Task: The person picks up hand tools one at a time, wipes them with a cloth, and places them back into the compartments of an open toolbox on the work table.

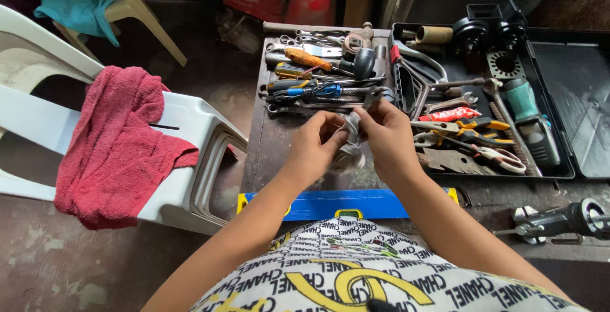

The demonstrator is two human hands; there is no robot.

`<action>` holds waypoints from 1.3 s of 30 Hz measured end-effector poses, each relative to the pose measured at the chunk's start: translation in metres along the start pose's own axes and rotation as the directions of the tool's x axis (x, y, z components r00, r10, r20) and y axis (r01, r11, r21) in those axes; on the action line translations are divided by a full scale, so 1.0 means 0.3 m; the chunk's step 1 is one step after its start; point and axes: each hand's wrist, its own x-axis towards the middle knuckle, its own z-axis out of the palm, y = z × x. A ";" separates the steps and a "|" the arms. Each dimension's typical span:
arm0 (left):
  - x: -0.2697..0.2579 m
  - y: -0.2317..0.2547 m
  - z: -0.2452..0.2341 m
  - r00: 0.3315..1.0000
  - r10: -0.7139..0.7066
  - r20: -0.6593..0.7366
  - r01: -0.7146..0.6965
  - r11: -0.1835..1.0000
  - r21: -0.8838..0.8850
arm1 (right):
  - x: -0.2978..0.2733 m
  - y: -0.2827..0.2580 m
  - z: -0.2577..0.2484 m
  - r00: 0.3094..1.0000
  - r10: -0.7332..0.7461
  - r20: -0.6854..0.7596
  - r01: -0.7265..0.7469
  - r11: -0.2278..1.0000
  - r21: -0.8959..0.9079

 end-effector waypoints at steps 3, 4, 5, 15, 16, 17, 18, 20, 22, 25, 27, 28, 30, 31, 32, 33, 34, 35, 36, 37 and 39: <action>-0.003 0.019 0.011 0.999 -0.013 -0.038 0.015 0.998 0.065 | 0.003 0.012 -0.017 0.992 0.115 -0.043 -0.107 0.981 0.162; -0.003 0.024 0.012 0.999 -0.023 -0.033 0.024 0.998 0.057 | 0.003 0.014 -0.024 0.985 0.162 -0.054 -0.147 0.965 0.215; -0.003 0.028 0.014 0.999 -0.032 -0.028 0.034 0.998 0.050 | 0.004 0.015 -0.030 0.980 0.188 -0.068 -0.168 0.958 0.233; -0.013 0.052 0.024 0.996 0.049 -0.072 -0.034 0.980 0.194 | 0.011 -0.004 -0.048 0.937 0.309 -0.161 -0.259 0.928 0.268; -0.014 0.055 0.021 0.997 0.048 -0.067 -0.033 0.977 0.210 | 0.011 -0.006 -0.050 0.939 0.303 -0.162 -0.256 0.931 0.261; -0.015 0.057 0.018 0.997 0.046 -0.062 -0.031 0.974 0.226 | 0.012 -0.007 -0.051 0.946 0.288 -0.148 -0.246 0.937 0.249; -0.017 0.058 0.015 0.996 0.067 -0.052 -0.053 0.973 0.224 | 0.011 -0.005 -0.054 0.952 0.273 -0.136 -0.237 0.942 0.237; -0.024 0.054 0.006 0.994 0.106 -0.032 -0.097 0.971 0.218 | 0.011 0.005 -0.066 0.960 0.255 -0.114 -0.224 0.946 0.233; -0.028 0.041 0.000 0.990 0.136 -0.028 -0.127 0.967 0.223 | 0.017 0.020 -0.083 0.964 0.247 -0.096 -0.217 0.944 0.250; -0.033 0.012 -0.027 0.987 0.157 -0.041 -0.131 0.920 0.370 | 0.041 0.039 -0.107 0.957 0.260 -0.129 -0.223 0.943 0.248; -0.049 -0.010 -0.072 0.991 0.115 -0.069 -0.080 0.920 0.385 | 0.083 -0.007 -0.175 0.954 0.204 -0.221 -0.120 0.932 0.341; -0.062 -0.021 -0.101 0.994 0.068 -0.085 -0.037 0.944 0.327 | 0.093 -0.023 -0.204 0.946 0.178 -0.272 -0.064 0.922 0.382; -0.080 -0.034 -0.121 0.996 -0.015 -0.091 0.029 0.987 0.156 | 0.086 -0.036 -0.234 0.967 0.091 -0.237 -0.048 0.982 0.184; -0.086 -0.034 -0.128 0.996 -0.049 -0.079 0.053 0.998 0.043 | 0.078 -0.044 -0.238 0.977 0.051 -0.209 -0.034 0.996 0.081; -0.082 -0.029 -0.134 0.995 -0.078 -0.066 0.073 0.995 -0.068 | 0.070 -0.042 -0.223 0.986 0.052 -0.159 -0.054 0.998 -0.014; -0.069 -0.020 -0.127 0.998 -0.004 -0.059 0.001 0.999 -0.052 | 0.052 -0.031 -0.198 0.992 0.057 -0.109 -0.069 0.992 -0.109; -0.053 -0.011 -0.109 0.996 0.068 -0.050 -0.070 0.997 -0.035 | 0.031 -0.016 -0.168 0.996 0.068 -0.060 -0.079 0.976 -0.203; -0.045 0.000 -0.088 0.989 0.139 -0.039 -0.140 0.990 -0.018 | 0.013 -0.001 -0.138 0.996 0.089 -0.026 -0.092 0.984 -0.152; -0.045 0.010 -0.067 0.977 0.206 -0.055 -0.202 0.977 0.064 | -0.004 0.018 -0.103 0.994 0.109 0.010 -0.107 0.989 -0.099; -0.049 0.021 -0.043 0.960 0.272 -0.065 -0.261 0.954 0.146 | -0.021 0.032 -0.077 0.991 0.126 0.046 -0.124 0.991 -0.047; -0.060 0.039 -0.009 0.959 0.272 -0.078 -0.246 0.938 0.244 | -0.051 0.067 -0.023 0.999 0.041 0.035 -0.041 0.999 0.002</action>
